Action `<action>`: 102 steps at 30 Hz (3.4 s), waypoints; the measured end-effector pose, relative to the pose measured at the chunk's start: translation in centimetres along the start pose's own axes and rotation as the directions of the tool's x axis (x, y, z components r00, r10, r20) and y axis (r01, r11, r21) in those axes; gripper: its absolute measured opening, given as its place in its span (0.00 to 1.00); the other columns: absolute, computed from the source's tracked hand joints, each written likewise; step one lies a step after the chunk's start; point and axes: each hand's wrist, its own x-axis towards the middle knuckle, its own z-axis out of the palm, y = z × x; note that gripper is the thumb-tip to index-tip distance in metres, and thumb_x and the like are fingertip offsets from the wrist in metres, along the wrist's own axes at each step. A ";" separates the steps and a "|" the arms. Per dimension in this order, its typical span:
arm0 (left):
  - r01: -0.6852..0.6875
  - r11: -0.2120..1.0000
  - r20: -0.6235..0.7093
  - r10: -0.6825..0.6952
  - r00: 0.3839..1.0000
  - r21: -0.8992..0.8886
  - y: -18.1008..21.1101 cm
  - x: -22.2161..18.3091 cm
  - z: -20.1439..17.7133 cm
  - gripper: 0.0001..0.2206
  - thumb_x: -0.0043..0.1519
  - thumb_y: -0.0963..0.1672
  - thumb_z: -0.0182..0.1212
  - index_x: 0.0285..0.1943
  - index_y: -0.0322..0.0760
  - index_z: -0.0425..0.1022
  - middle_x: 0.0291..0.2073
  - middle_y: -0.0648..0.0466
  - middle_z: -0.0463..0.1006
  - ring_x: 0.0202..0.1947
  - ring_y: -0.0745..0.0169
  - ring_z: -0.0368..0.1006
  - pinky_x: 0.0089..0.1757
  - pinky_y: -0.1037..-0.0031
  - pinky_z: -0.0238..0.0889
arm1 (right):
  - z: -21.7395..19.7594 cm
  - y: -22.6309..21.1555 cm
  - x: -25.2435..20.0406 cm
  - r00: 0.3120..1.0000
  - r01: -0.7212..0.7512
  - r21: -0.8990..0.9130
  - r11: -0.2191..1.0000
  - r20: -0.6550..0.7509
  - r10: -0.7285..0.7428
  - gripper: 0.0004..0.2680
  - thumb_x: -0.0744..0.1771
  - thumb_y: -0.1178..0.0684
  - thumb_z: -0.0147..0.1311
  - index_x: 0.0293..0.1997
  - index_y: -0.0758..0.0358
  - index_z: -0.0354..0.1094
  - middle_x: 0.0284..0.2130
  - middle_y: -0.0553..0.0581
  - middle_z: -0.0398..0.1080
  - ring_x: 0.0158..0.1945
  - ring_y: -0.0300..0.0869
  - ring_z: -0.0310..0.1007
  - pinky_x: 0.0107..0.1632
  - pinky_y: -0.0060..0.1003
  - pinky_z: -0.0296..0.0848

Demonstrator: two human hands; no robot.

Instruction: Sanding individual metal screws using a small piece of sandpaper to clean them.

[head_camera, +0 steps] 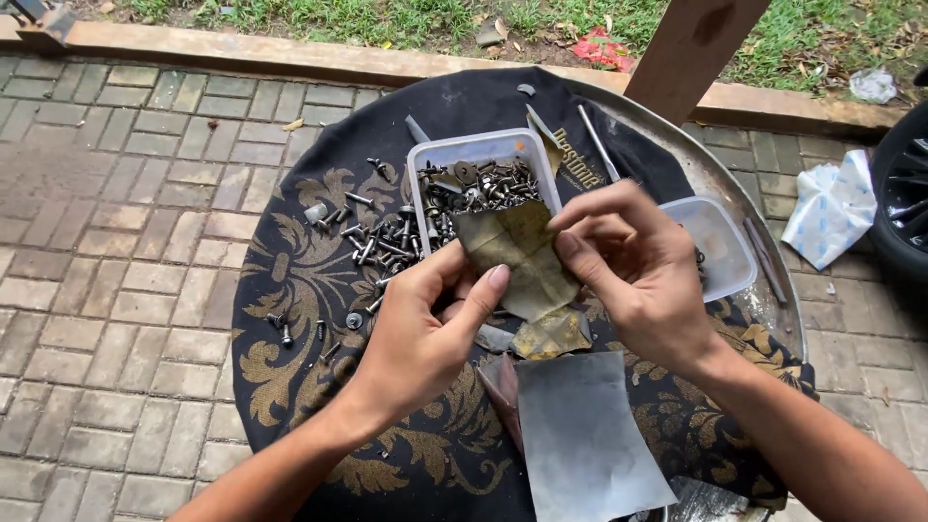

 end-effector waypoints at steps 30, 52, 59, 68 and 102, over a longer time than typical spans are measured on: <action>0.057 0.991 0.052 -0.051 0.997 -0.123 0.6 0.1 -0.6 0.08 0.59 0.45 0.68 0.41 0.35 0.83 0.35 0.56 0.85 0.31 0.75 0.77 0.32 0.86 0.70 | -0.8 0.3 0.0 0.959 -0.238 0.262 0.935 0.214 0.184 0.11 0.67 0.57 0.57 0.52 0.70 0.75 0.41 0.60 0.81 0.40 0.38 0.80 0.41 0.29 0.83; 0.013 0.981 -0.063 0.000 0.998 0.193 0.9 0.0 -0.6 0.06 0.62 0.47 0.63 0.39 0.45 0.75 0.29 0.63 0.75 0.20 0.76 0.52 0.24 0.81 0.49 | 1.9 1.2 -1.4 0.982 -0.184 0.143 0.973 -0.007 0.187 0.08 0.66 0.55 0.59 0.48 0.64 0.77 0.38 0.56 0.80 0.40 0.37 0.78 0.43 0.30 0.82; 0.058 0.973 0.230 -0.111 0.967 0.224 -1.1 0.2 -1.4 0.21 0.55 0.36 0.40 0.59 0.37 0.65 0.55 0.48 0.71 0.54 0.60 0.67 0.55 0.69 0.63 | 1.0 1.7 0.3 0.983 -0.155 -0.034 0.987 -0.101 0.151 0.05 0.67 0.56 0.60 0.41 0.66 0.75 0.31 0.52 0.76 0.35 0.35 0.75 0.37 0.27 0.79; -0.157 0.878 0.444 -0.068 0.893 0.451 -3.5 -0.2 -0.4 0.22 0.53 0.32 0.55 0.56 0.39 0.75 0.49 0.50 0.71 0.43 0.53 0.77 0.45 0.68 0.72 | 0.3 1.1 0.9 0.925 0.373 -0.333 0.866 0.203 -0.320 0.08 0.66 0.61 0.59 0.50 0.64 0.75 0.41 0.59 0.78 0.41 0.42 0.79 0.46 0.32 0.79; -0.083 0.937 0.115 0.129 0.985 -0.340 1.1 3.6 -0.2 0.07 0.61 0.40 0.66 0.43 0.28 0.78 0.32 0.44 0.84 0.33 0.60 0.83 0.41 0.77 0.78 | -1.2 -1.9 0.1 0.780 0.553 -0.388 0.738 -0.071 -0.622 0.05 0.66 0.66 0.58 0.44 0.70 0.73 0.42 0.65 0.78 0.46 0.52 0.82 0.51 0.38 0.81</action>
